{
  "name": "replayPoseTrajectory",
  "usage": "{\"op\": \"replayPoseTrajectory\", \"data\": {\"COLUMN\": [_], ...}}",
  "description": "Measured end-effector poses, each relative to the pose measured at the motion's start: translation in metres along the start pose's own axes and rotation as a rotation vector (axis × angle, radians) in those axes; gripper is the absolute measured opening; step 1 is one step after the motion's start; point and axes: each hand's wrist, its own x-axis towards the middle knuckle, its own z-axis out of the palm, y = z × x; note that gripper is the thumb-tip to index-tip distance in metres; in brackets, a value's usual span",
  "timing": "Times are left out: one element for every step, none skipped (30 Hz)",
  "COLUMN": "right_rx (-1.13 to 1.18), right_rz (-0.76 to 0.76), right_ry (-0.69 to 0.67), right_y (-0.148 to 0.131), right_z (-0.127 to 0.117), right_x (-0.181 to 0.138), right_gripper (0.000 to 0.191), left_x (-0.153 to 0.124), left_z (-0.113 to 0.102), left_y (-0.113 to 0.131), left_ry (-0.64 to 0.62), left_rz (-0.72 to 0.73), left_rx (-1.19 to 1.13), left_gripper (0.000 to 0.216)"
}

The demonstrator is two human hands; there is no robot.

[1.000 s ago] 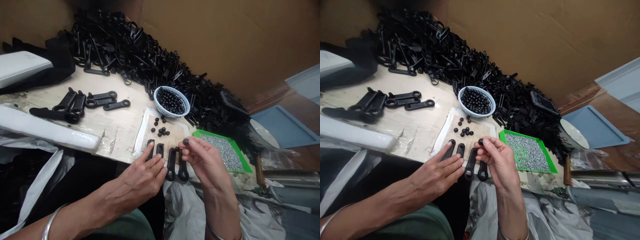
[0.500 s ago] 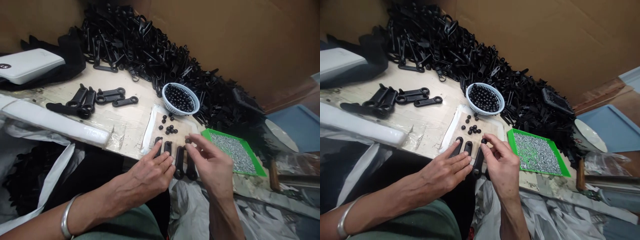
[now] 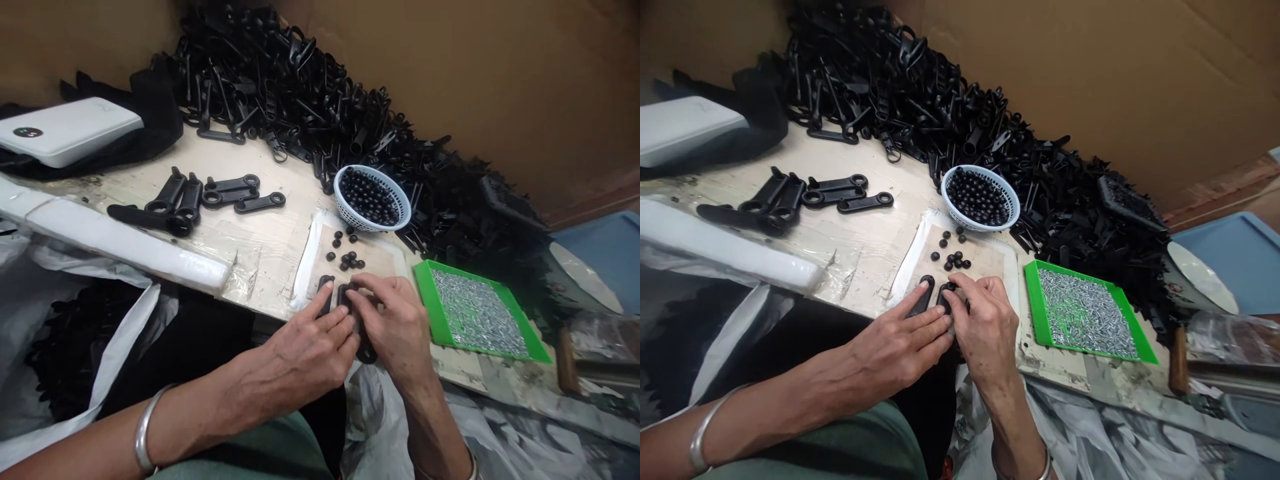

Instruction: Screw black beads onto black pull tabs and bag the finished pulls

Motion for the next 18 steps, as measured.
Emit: {"op": "replayPoseTrajectory", "data": {"right_rx": [-0.01, -0.022, -0.036, -0.052, -0.069, -0.085, -0.101, -0.115, -0.123, -0.127, -0.13, -0.136, -0.142, -0.149, -0.158, -0.172, -0.192, -0.218], "right_rz": [-0.004, -0.01, -0.016, -0.022, -0.027, -0.034, -0.042, -0.05, -0.057, -0.064, -0.075, -0.09, -0.108, -0.131, -0.156, -0.18, -0.202, -0.22], "right_ry": [-0.002, -0.005, -0.008, -0.017, -0.029, -0.042, -0.055, -0.065, -0.069, -0.07, -0.069, -0.072, -0.075, -0.081, -0.087, -0.097, -0.111, -0.132], "right_y": [0.001, 0.001, 0.002, 0.002, 0.002, 0.003, 0.003, 0.003, 0.004, 0.004, 0.004, 0.003, 0.003, 0.002, 0.0, -0.001, -0.003, -0.004], "right_z": [0.001, 0.001, 0.001, 0.0, 0.0, -0.001, -0.002, -0.003, -0.004, -0.005, -0.005, -0.006, -0.006, -0.007, -0.007, -0.008, -0.008, -0.009], "right_x": [0.0, 0.001, 0.001, 0.002, 0.002, 0.003, 0.003, 0.004, 0.004, 0.005, 0.005, 0.006, 0.007, 0.008, 0.009, 0.01, 0.011, 0.012], "right_gripper": [0.02, 0.021, 0.022, 0.021, 0.021, 0.02, 0.019, 0.018, 0.017, 0.015, 0.014, 0.013, 0.012, 0.011, 0.011, 0.01, 0.01, 0.01], "left_x": [0.0, 0.0, 0.0, -0.001, -0.001, -0.001, -0.001, -0.001, -0.001, -0.001, 0.0, 0.0, 0.0, 0.0, 0.0, 0.001, 0.001, 0.002], "left_z": [0.0, 0.001, 0.001, 0.002, 0.002, 0.003, 0.003, 0.003, 0.003, 0.003, 0.003, 0.003, 0.002, 0.001, 0.0, -0.001, -0.002, -0.004], "left_y": [0.0, 0.0, 0.0, 0.0, 0.0, 0.0, 0.0, 0.0, 0.0, 0.0, 0.0, -0.001, -0.001, -0.001, 0.0, 0.0, 0.0, 0.0], "left_ry": [0.0, 0.003, 0.009, 0.016, 0.025, 0.027, 0.027, 0.024, 0.019, 0.015, 0.014, 0.013, 0.015, 0.015, 0.013, 0.005, -0.002, -0.009], "left_rz": [0.0, 0.0, 0.001, 0.002, 0.003, 0.003, 0.003, 0.003, 0.002, 0.0, -0.001, -0.003, -0.002, 0.0, 0.003, 0.007, 0.012, 0.018], "left_rx": [-0.002, -0.003, -0.004, -0.004, -0.004, -0.004, -0.004, -0.004, -0.006, -0.008, -0.011, -0.013, -0.015, -0.015, -0.012, -0.007, -0.001, 0.006], "left_gripper": [0.022, 0.022, 0.022, 0.022, 0.022, 0.022, 0.022, 0.022, 0.022, 0.022, 0.022, 0.022, 0.022, 0.022, 0.023, 0.024, 0.024, 0.025]}}
